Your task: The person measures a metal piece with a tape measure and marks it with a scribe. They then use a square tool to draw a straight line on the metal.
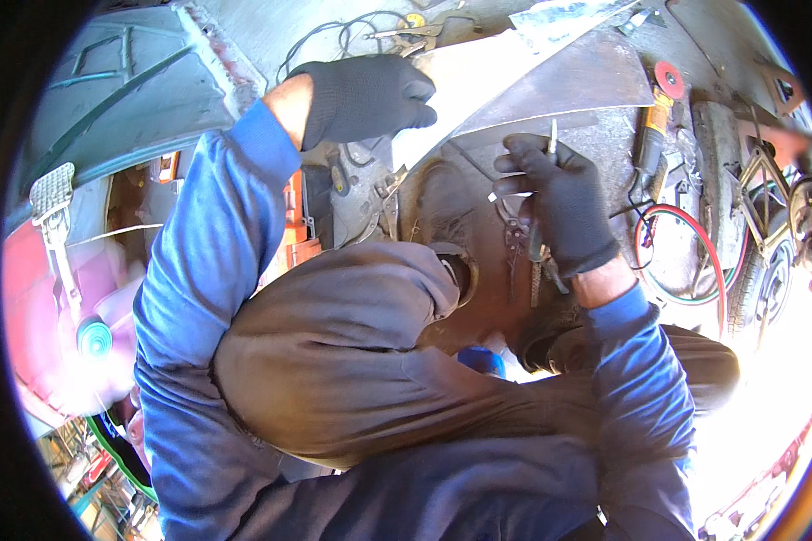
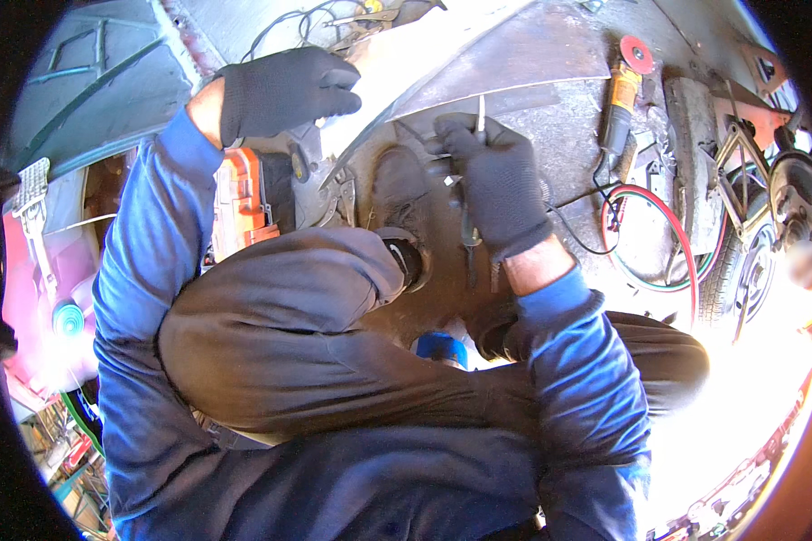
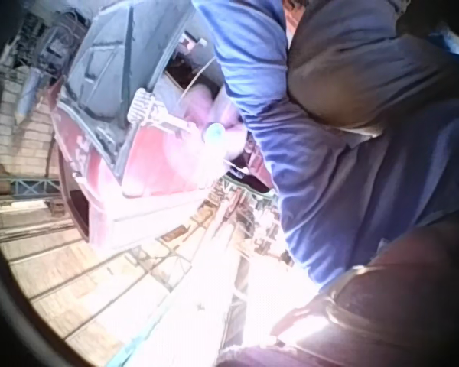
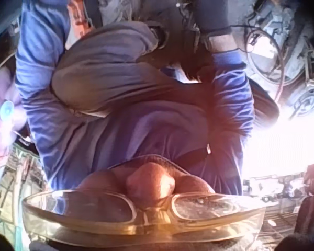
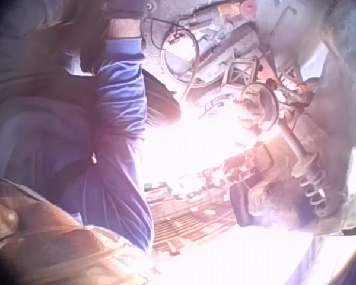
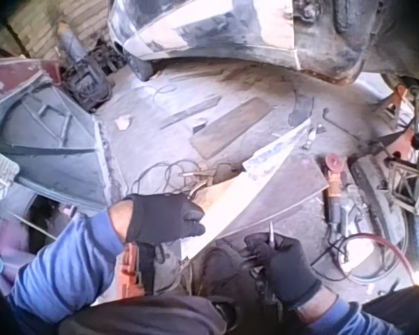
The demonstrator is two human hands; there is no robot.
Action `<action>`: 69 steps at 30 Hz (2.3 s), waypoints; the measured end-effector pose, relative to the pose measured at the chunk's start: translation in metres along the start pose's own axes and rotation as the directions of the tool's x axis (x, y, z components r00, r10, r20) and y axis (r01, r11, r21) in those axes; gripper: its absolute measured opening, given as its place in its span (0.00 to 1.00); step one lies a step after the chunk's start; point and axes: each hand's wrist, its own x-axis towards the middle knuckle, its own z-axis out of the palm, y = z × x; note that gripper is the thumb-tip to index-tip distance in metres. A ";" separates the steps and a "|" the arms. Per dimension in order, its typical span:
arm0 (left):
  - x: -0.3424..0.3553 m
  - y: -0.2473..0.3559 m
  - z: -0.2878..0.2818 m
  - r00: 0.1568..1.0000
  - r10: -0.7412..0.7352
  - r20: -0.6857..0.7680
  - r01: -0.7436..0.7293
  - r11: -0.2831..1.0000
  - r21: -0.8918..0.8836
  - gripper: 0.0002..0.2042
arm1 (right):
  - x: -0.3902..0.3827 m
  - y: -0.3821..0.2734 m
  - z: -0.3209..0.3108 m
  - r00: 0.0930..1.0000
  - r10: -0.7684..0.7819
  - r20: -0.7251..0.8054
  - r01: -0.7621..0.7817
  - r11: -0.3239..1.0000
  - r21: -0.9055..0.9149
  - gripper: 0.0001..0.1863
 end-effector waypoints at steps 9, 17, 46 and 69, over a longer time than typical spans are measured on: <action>0.011 0.010 -0.005 0.974 -0.225 0.018 0.225 0.974 -0.027 0.18 | 0.021 -0.002 0.005 0.996 -0.090 0.004 0.089 0.995 0.052 0.16; 0.011 0.000 0.000 0.992 -0.129 -0.012 0.128 0.991 -0.026 0.17 | 0.041 -0.025 0.012 0.997 -0.064 0.050 0.068 0.995 -0.071 0.31; 0.027 -0.016 0.003 0.980 0.046 -0.195 -0.075 0.987 -0.145 0.12 | 0.051 -0.030 0.019 0.995 -0.089 0.054 0.100 0.960 -0.260 0.37; 0.024 -0.015 0.001 0.990 -0.012 -0.141 -0.013 0.983 -0.180 0.15 | 0.052 -0.029 0.017 0.994 -0.091 0.066 0.106 0.949 -0.298 0.36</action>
